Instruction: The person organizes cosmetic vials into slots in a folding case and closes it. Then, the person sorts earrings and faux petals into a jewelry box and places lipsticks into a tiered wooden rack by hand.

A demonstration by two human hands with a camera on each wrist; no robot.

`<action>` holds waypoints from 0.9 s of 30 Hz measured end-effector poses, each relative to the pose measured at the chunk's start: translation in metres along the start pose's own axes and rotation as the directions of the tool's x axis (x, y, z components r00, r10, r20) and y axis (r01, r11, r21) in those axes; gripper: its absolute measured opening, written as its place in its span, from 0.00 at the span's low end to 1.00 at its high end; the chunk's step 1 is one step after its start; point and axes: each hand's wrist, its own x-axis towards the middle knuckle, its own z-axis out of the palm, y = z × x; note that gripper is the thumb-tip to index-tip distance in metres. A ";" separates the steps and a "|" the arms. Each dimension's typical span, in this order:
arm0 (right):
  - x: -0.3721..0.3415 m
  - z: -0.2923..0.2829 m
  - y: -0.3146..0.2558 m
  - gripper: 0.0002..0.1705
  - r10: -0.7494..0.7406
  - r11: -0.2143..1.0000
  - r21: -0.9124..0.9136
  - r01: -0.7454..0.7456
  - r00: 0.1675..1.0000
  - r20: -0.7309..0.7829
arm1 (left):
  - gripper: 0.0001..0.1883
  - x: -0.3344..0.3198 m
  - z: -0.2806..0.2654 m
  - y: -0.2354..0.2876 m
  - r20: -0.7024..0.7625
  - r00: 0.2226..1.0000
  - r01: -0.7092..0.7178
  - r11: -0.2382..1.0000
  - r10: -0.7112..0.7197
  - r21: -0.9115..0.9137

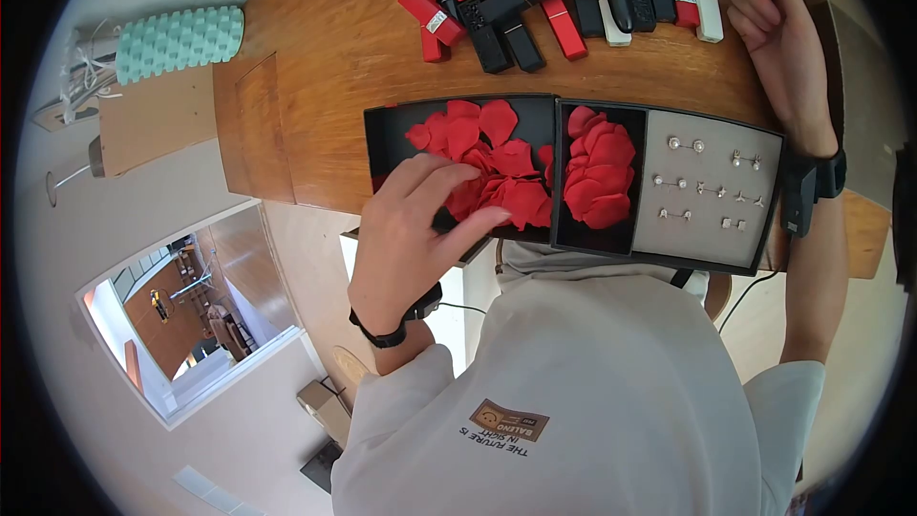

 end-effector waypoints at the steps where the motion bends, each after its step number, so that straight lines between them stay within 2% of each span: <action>1: -0.001 0.002 0.000 0.23 -0.009 1.000 -0.008 0.009 1.000 -0.010 | 0.17 0.003 0.003 0.000 0.013 0.999 -0.047 0.999 0.047 0.024; 2: -0.001 0.003 -0.001 0.23 -0.019 1.000 -0.016 0.019 1.000 -0.021 | 0.16 0.004 0.006 0.000 0.027 0.995 -0.096 0.994 0.094 0.048; 6: 0.000 0.000 -0.001 0.23 -0.014 1.000 -0.020 0.014 1.000 0.003 | 0.14 0.006 0.016 0.000 0.021 0.993 -0.117 0.993 0.117 0.002; 8: 0.000 0.001 -0.002 0.22 0.001 1.000 -0.029 -0.001 1.000 -0.005 | 0.12 0.006 0.012 0.002 0.042 0.999 -0.011 0.995 0.015 -0.100; 9: 0.000 -0.001 -0.004 0.22 -0.001 1.000 -0.030 0.000 1.000 -0.012 | 0.12 0.008 0.010 0.004 0.046 0.999 -0.016 0.995 0.021 -0.101; 11: 0.001 -0.004 -0.008 0.22 0.068 0.998 -0.006 -0.068 0.996 0.061 | 0.09 0.012 0.004 0.006 -0.059 0.998 -0.013 0.985 0.003 -0.174; 14: 0.001 -0.007 -0.007 0.21 0.059 0.997 0.032 -0.063 0.992 0.111 | 0.09 0.015 0.003 0.009 -0.142 0.989 -0.008 0.969 -0.028 -0.247; 15: 0.001 -0.008 -0.007 0.21 0.056 0.998 0.028 -0.059 0.993 0.104 | 0.09 0.015 0.004 0.010 -0.150 0.988 -0.001 0.949 -0.048 -0.316; 20: 0.000 -0.010 -0.008 0.20 0.030 0.994 0.095 -0.049 0.981 0.191 | 0.11 0.019 0.024 0.029 -0.161 0.983 0.010 0.909 -0.085 -0.416; 21: 0.001 -0.011 -0.005 0.20 0.033 0.996 0.080 -0.045 0.988 0.151 | 0.11 0.019 0.030 0.034 -0.163 0.980 0.030 0.900 -0.112 -0.434; 22: 0.004 -0.014 -0.002 0.20 0.033 0.996 0.075 -0.044 0.989 0.146 | 0.11 0.020 0.035 0.042 -0.160 0.981 0.028 0.898 -0.109 -0.438; 24: 0.007 -0.018 0.003 0.20 0.010 0.995 0.094 -0.025 0.987 0.161 | 0.12 0.020 0.042 0.057 -0.136 0.966 0.143 0.893 -0.220 -0.427; 26: 0.003 -0.012 -0.003 0.20 0.019 0.996 0.083 -0.033 0.986 0.164 | 0.11 0.016 0.047 0.057 -0.163 0.972 0.097 0.923 -0.169 -0.373; 27: 0.002 -0.010 -0.006 0.20 0.027 0.997 0.072 -0.040 0.985 0.171 | 0.10 0.013 0.045 0.056 -0.105 0.984 0.102 0.936 -0.145 -0.337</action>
